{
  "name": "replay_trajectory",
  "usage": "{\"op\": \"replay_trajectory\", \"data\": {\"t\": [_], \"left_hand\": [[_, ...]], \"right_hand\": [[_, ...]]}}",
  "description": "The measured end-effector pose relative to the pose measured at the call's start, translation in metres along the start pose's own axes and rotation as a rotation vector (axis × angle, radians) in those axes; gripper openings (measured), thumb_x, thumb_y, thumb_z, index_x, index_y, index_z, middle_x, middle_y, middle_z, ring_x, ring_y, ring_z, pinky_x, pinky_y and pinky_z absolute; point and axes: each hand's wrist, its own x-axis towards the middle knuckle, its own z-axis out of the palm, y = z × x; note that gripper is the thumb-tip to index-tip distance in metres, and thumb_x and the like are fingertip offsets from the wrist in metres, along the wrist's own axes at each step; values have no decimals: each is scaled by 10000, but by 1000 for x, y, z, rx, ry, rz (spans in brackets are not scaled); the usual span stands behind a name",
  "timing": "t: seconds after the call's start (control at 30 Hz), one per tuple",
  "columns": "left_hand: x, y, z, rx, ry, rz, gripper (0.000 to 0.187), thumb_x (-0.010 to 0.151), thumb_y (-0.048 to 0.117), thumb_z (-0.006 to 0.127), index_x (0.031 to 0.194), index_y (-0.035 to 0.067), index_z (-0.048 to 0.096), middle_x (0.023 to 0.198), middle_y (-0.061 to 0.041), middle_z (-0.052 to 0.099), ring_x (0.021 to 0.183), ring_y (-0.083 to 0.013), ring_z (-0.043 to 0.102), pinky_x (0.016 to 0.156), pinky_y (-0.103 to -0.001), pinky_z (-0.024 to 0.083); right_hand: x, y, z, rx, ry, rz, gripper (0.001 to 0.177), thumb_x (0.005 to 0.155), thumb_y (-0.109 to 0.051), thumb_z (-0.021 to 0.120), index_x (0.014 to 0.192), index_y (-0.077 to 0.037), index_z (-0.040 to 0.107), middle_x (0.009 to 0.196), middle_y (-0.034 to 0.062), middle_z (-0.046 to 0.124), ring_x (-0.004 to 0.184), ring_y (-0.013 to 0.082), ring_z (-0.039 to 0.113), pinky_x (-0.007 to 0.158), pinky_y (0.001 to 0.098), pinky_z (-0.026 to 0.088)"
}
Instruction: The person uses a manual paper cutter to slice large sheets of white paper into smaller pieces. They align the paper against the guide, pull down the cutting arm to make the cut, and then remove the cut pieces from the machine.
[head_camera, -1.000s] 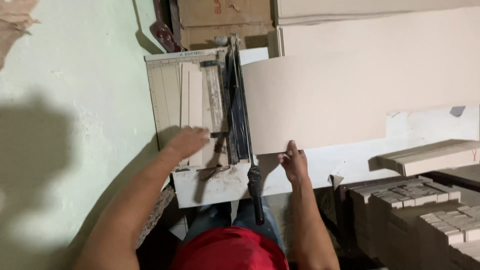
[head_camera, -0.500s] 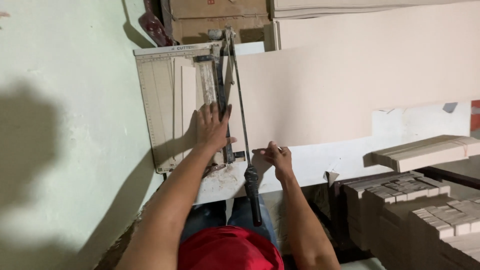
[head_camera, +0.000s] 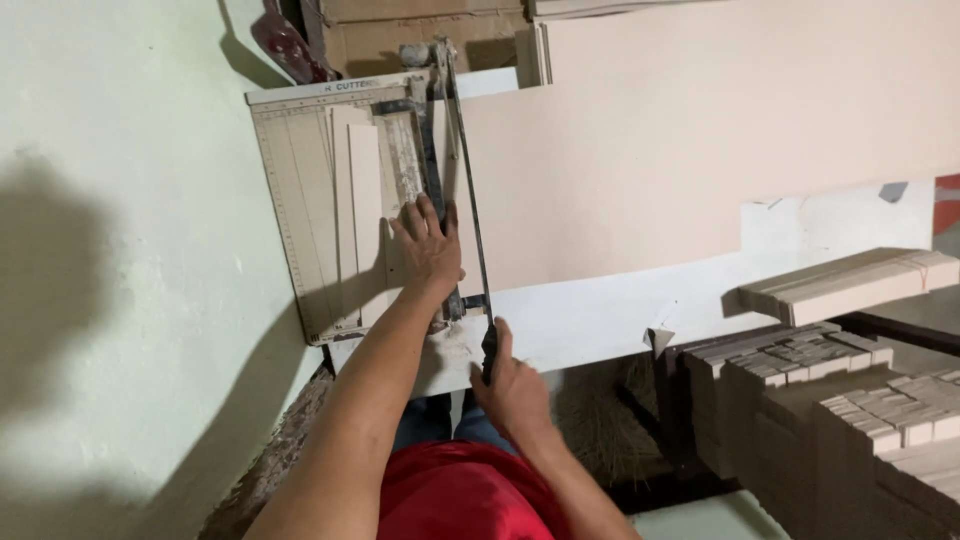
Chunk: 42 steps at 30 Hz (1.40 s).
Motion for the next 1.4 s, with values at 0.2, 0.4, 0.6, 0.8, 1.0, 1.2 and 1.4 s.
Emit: {"op": "replay_trajectory", "data": {"t": [0.2, 0.4, 0.6, 0.8, 1.0, 1.2, 1.4], "left_hand": [[7, 1, 12, -68, 42, 28, 1176, 808, 361, 829, 1651, 165, 33, 1664, -279, -52, 1527, -490, -60, 1131, -765, -53], [11, -2, 15, -143, 78, 56, 1181, 790, 321, 841, 1645, 136, 47, 1657, -306, -64, 1521, -514, -68, 1133, -781, -54], [-9, -3, 4, -63, 98, 63, 1144, 809, 345, 825, 1643, 137, 69, 1669, -289, -63, 1534, -456, -123, 1151, -732, -117], [-61, -11, -23, -1293, -94, 171, 627, 1089, 233, 386, 1645, 161, 108, 1712, -131, 86, 1559, -369, 99, 1234, -547, 40], [22, -49, 121, 310, 675, 986, 201, 871, 226, 682, 677, 236, 628, 715, 19, 571, 708, -196, 550, 687, -383, 448], [-23, -124, 53, 514, 285, 704, 148, 940, 194, 617, 1048, 260, 694, 1273, -33, 601, 993, -256, 680, 806, -441, 513], [-19, -146, 25, 504, 218, 532, 363, 1062, 160, 449, 1420, 208, 421, 1537, -31, 384, 1165, -224, 634, 1010, -385, 512]], "right_hand": [[85, 109, 133, -160, 358, -121, 776, 934, -201, 574, 1619, -84, 228, 904, 238, 737, 670, 442, 733, 582, 586, 583], [74, 90, 116, -119, 319, -90, 740, 964, -217, 547, 1620, -127, 215, 945, 183, 765, 682, 388, 753, 588, 515, 592], [52, 70, 69, -51, 127, -73, 826, 964, -208, 564, 1641, -160, 94, 1074, 230, 732, 868, 440, 752, 714, 550, 599], [-24, -8, -67, 222, -129, 64, 1053, 837, -760, 540, 1647, -292, 58, 1036, 237, 772, 1003, 447, 748, 836, 555, 568], [45, 82, -24, 826, -155, 168, 714, 982, -672, 324, 1510, -230, 510, 842, 210, 752, 762, 332, 762, 699, 458, 634], [122, 145, -5, 1125, 307, 350, 776, 1000, -568, 642, 1551, -120, 328, 1151, 230, 693, 783, 377, 753, 770, 555, 608], [165, 180, -5, 1484, 300, 287, 427, 1016, -397, 685, 1224, -77, 493, 882, 43, 546, 609, 174, 635, 503, 219, 535]]}}
